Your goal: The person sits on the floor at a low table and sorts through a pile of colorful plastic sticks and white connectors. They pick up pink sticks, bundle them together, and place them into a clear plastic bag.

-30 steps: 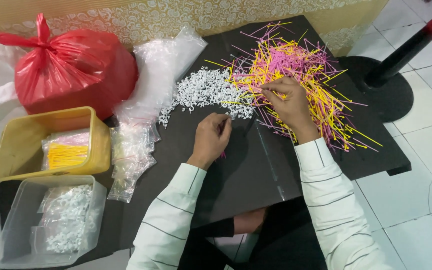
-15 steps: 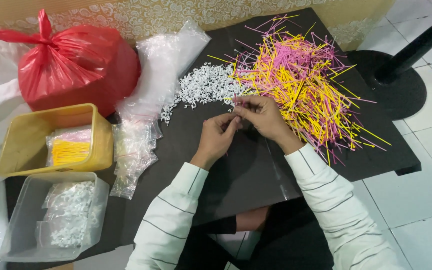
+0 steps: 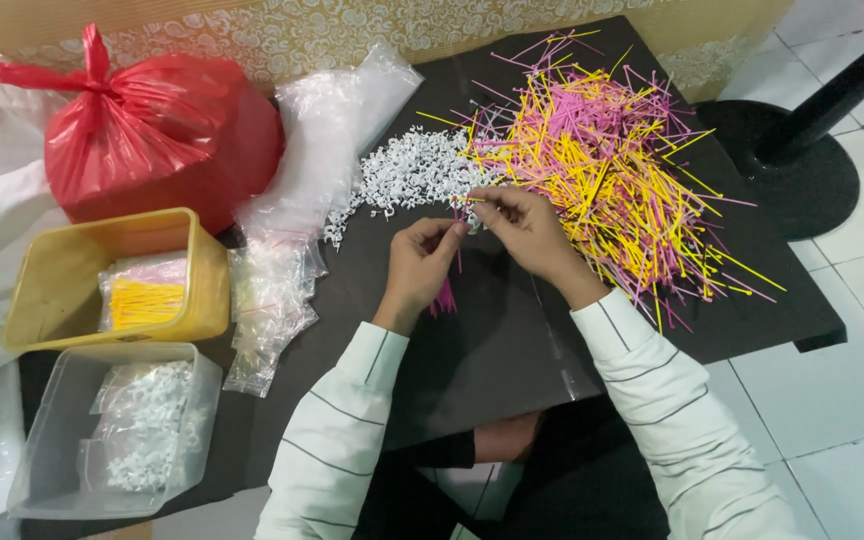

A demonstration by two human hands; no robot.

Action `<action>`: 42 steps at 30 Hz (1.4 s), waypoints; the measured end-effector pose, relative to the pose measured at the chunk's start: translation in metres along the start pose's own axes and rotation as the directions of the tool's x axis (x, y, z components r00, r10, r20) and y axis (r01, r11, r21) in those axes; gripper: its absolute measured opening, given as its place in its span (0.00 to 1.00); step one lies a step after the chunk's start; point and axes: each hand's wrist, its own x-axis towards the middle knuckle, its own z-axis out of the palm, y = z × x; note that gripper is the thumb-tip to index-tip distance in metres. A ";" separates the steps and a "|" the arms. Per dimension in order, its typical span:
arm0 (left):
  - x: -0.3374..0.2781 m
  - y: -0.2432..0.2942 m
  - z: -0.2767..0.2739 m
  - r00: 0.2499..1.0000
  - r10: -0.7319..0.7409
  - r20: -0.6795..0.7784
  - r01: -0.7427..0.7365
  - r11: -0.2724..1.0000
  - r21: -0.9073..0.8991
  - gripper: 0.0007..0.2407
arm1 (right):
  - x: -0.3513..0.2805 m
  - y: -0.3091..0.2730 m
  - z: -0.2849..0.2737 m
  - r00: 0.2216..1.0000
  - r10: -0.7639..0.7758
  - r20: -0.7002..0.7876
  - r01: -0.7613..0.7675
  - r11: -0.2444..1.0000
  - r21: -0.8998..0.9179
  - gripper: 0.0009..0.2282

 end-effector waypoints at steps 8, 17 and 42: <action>-0.013 0.036 -0.018 0.988 -0.079 0.133 0.054 0.982 0.183 0.10 | -0.005 0.005 0.015 0.980 0.192 0.048 -0.194 0.980 0.036 0.04; -0.002 0.020 -0.065 0.995 -0.093 -0.047 0.103 0.778 0.619 0.09 | -0.014 -0.006 0.029 0.947 0.318 0.050 -0.262 0.853 -0.451 0.07; -0.010 0.026 -0.025 0.984 0.169 0.059 -0.168 0.760 0.628 0.09 | -0.011 -0.031 -0.102 0.989 0.143 -0.028 -0.117 0.662 -0.740 0.08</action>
